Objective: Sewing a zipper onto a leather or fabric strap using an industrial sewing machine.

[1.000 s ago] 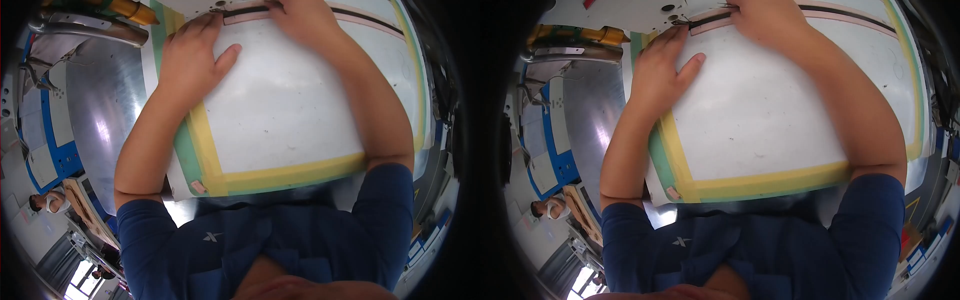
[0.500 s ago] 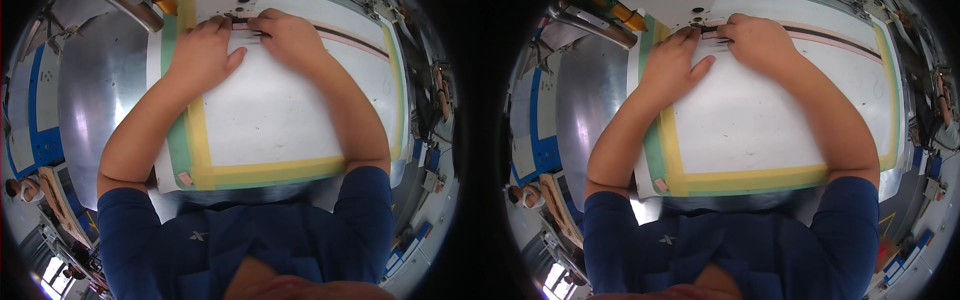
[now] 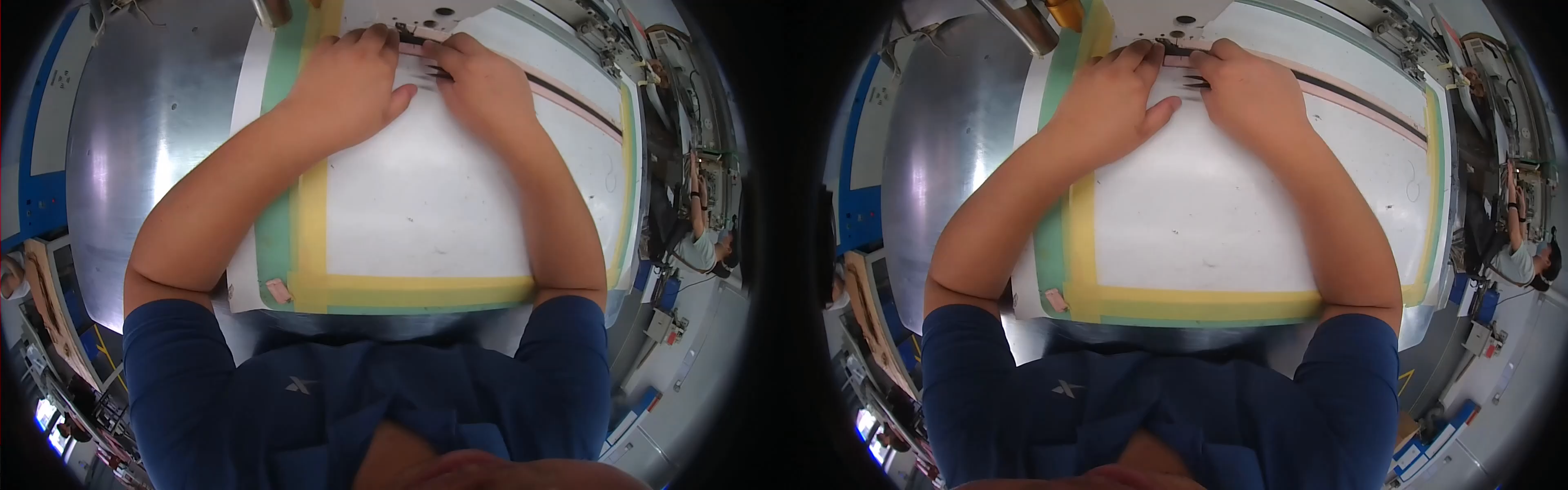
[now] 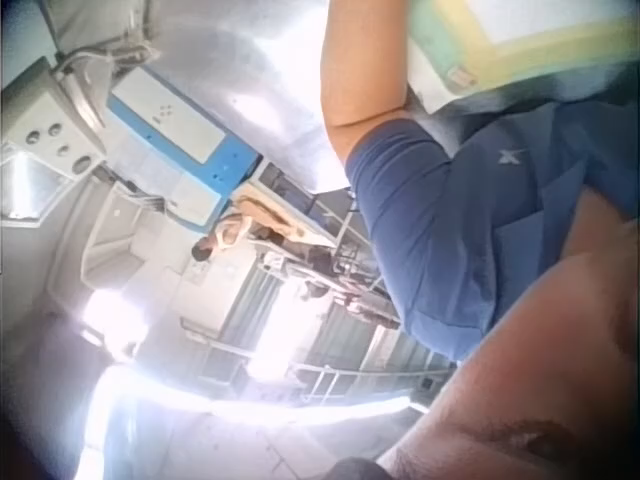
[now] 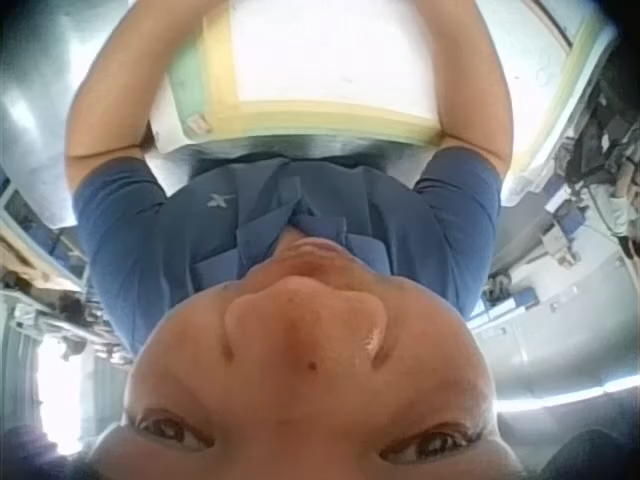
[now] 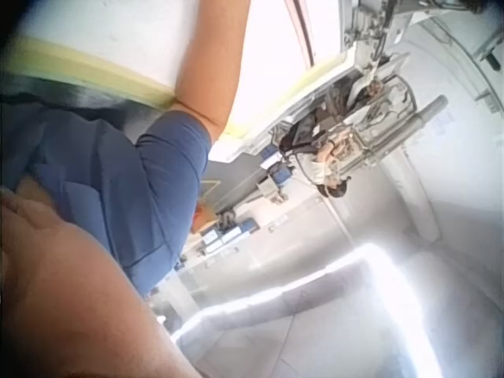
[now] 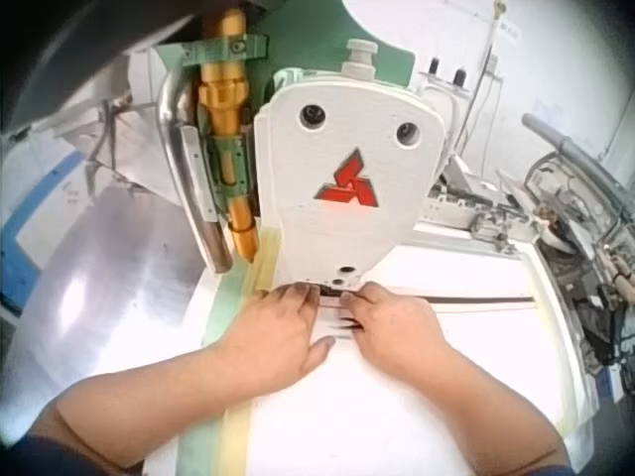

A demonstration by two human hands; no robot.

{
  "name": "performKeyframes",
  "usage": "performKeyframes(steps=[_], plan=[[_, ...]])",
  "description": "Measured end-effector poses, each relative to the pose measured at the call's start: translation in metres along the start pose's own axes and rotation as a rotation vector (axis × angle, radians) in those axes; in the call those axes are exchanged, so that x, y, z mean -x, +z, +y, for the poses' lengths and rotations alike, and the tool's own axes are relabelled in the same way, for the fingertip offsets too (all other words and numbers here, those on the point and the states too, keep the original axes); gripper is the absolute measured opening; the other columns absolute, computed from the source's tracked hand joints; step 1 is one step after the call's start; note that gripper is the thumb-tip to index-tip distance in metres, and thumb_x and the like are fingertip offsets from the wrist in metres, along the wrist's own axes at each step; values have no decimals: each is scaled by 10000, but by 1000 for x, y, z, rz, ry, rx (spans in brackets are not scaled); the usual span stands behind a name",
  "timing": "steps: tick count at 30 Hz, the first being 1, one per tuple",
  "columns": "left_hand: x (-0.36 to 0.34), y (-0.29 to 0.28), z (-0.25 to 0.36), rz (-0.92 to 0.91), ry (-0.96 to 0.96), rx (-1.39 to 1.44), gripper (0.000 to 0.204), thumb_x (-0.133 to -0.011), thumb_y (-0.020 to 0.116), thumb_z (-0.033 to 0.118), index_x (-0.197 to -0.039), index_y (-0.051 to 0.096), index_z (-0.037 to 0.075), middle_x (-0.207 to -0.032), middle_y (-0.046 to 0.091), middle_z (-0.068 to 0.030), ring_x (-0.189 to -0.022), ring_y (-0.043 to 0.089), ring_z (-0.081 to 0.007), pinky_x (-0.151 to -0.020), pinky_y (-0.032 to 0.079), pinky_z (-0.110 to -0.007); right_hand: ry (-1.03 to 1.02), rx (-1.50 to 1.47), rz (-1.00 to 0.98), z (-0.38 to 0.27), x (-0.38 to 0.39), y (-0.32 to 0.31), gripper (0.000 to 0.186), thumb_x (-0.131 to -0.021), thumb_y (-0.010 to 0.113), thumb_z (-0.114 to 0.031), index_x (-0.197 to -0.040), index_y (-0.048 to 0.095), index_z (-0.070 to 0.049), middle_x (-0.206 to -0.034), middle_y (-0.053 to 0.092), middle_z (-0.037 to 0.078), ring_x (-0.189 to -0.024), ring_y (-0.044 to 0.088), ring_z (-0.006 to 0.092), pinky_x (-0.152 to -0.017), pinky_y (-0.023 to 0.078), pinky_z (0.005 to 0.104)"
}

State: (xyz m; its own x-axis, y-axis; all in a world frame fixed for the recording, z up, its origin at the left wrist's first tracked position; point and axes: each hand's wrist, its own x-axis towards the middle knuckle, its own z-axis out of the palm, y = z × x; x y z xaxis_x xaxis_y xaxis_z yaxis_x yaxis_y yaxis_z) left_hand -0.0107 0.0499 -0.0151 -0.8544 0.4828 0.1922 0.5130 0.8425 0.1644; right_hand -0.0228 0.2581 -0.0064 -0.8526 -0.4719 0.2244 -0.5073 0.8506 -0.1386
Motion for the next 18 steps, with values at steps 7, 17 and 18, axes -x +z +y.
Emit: performKeyframes(steps=[7, 17, 18], plan=[[2, -3, 2, -5, -19, -7, 604, -957, 665, 373, -1357, 579, -72, -1367, 608, -212, -1189, 642, -348, -1017, 505, -439, 25, 29, 0, -5, 0, 1, 330, -853, 684, -115, -1178, 744, -122, -1083, 672, 53, -927, 700, 299, -764, 578, 434], [2, -5, 2, -21, -13, -50, 596, -972, 639, 393, -1364, 580, -52, -1396, 596, -196, -1181, 642, -338, -1001, 499, -436, 37, 8, 23, -5, -2, 1, 395, -830, 650, -83, -1213, 735, -128, -1092, 679, 61, -957, 693, 307, -790, 578, 437], [2, -5, 2, -12, -9, -49, 595, -971, 640, 394, -1362, 581, -52, -1395, 595, -195, -1177, 642, -339, -1000, 499, -435, 27, 7, 15, -4, -2, 1, 395, -830, 650, -83, -1213, 735, -128, -1092, 679, 61, -957, 693, 307, -790, 578, 437]])
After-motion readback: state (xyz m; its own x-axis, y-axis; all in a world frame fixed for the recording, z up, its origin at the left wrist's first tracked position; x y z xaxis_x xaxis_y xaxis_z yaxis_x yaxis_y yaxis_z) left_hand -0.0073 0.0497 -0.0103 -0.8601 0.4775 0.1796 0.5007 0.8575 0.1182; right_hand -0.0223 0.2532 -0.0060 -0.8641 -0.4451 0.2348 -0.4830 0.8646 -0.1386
